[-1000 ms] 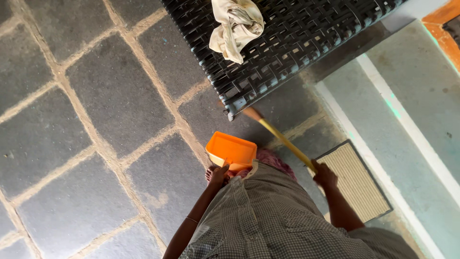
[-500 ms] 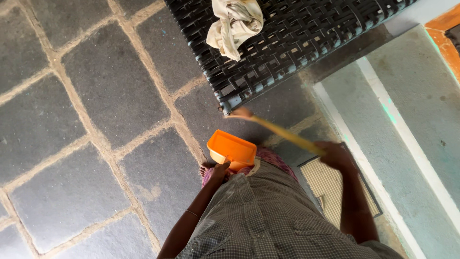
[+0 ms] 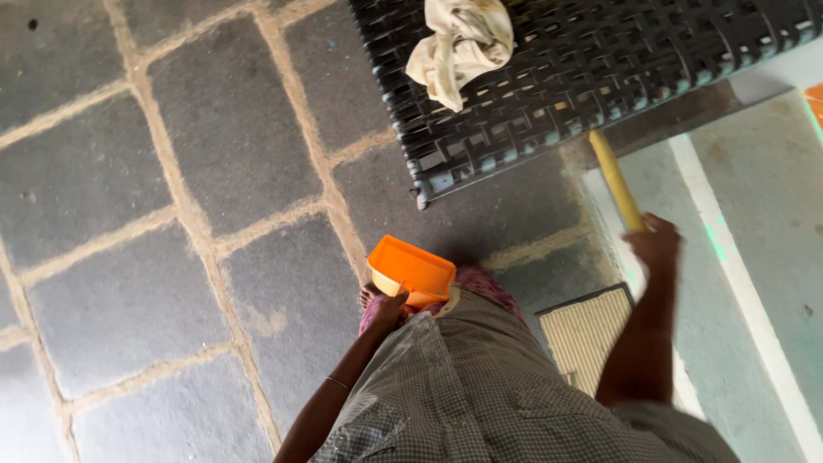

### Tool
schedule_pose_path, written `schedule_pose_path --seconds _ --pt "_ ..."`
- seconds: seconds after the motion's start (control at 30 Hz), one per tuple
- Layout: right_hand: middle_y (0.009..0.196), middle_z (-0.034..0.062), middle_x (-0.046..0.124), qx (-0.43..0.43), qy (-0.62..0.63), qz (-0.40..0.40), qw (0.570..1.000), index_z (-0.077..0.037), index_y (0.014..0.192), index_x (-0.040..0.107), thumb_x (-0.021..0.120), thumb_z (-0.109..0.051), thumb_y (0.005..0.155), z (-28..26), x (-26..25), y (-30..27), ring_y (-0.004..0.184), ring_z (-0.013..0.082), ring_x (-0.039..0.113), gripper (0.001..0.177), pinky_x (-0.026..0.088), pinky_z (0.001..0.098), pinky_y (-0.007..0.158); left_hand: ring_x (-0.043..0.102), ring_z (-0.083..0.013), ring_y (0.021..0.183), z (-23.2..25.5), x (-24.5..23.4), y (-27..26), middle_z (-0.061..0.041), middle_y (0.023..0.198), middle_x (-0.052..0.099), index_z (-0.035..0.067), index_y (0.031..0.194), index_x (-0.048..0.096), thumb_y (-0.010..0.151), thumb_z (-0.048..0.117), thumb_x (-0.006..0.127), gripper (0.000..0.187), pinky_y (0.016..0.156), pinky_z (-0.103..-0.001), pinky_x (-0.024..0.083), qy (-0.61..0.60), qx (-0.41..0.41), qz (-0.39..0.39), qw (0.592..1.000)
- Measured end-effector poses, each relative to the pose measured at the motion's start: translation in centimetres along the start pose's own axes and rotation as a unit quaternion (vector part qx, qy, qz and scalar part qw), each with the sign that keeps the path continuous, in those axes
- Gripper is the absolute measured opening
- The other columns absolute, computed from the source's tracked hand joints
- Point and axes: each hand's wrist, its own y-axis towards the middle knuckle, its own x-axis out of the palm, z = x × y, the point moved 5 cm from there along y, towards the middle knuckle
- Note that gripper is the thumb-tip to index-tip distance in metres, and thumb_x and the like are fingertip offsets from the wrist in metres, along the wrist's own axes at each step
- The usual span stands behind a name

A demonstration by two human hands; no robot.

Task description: The person sweeps debris from a stone floor using a hand broom and collects it into an orange dustpan while moving through a home.

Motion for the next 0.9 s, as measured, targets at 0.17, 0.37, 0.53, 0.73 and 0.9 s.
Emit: schedule_pose_path --seconds 0.17,0.37,0.53,0.73,0.9 --pt "0.068 0.0098 0.069 0.088 -0.037 -0.086 0.992 0.003 0.098 0.075 0.088 -0.027 0.083 -5.0 11.8 5.0 0.057 0.0202 0.067 0.036 0.055 0.0358 0.049 0.054 -0.0147 0.044 -1.2 -1.7 -1.3 -0.006 0.058 0.06 0.01 0.085 0.066 0.094 0.04 0.061 0.032 0.042 -0.032 0.041 0.014 0.061 0.024 0.998" --pt "0.09 0.0185 0.075 -0.147 -0.165 -0.22 0.95 -0.005 0.124 0.07 0.087 -0.013 0.073 -9.4 19.3 1.8 0.071 0.0247 0.073 0.054 0.06 0.0394 0.061 0.051 -0.0181 0.044 -5.5 -2.3 -0.3 -0.006 0.057 0.058 0.002 0.079 0.062 0.097 0.041 0.062 0.043 0.043 -0.034 0.04 -0.136 0.008 0.013 0.991" --pt "0.107 0.0129 0.077 -0.215 -0.206 -0.269 0.916 -0.036 0.145 0.058 0.087 -0.015 0.07 -8.6 18.8 -2.7 0.09 0.0252 0.074 0.083 0.056 0.0385 0.082 0.056 -0.0114 0.048 -6.7 -3.2 -1.1 -0.003 0.059 0.064 0.001 0.077 0.072 0.1 0.047 0.053 0.054 0.046 -0.028 0.042 -0.016 0.061 -0.013 0.998" --pt "0.119 0.0084 0.072 -0.2 -0.163 -0.154 0.954 -0.033 0.147 0.056 0.084 -0.009 0.067 -5.2 15.9 -9.6 0.093 0.0237 0.07 0.088 0.054 0.0424 0.08 0.049 -0.0173 0.043 -7.5 -2.4 0.1 -0.007 0.056 0.054 0.007 0.083 0.062 0.094 0.036 0.068 0.032 0.042 -0.034 0.039 -0.243 0.08 -0.008 0.967" --pt "0.088 0.0147 0.071 -0.03 -0.029 -0.109 0.993 -0.017 0.146 0.057 0.078 -0.01 0.076 -1.9 16.6 -15.8 0.067 0.0227 0.067 0.074 0.055 0.0388 0.058 0.048 -0.0182 0.041 -10.5 -4.1 -0.3 -0.008 0.055 0.054 0.004 0.076 0.057 0.094 0.042 0.068 0.043 0.04 -0.034 0.038 -0.235 0.036 0.003 0.971"
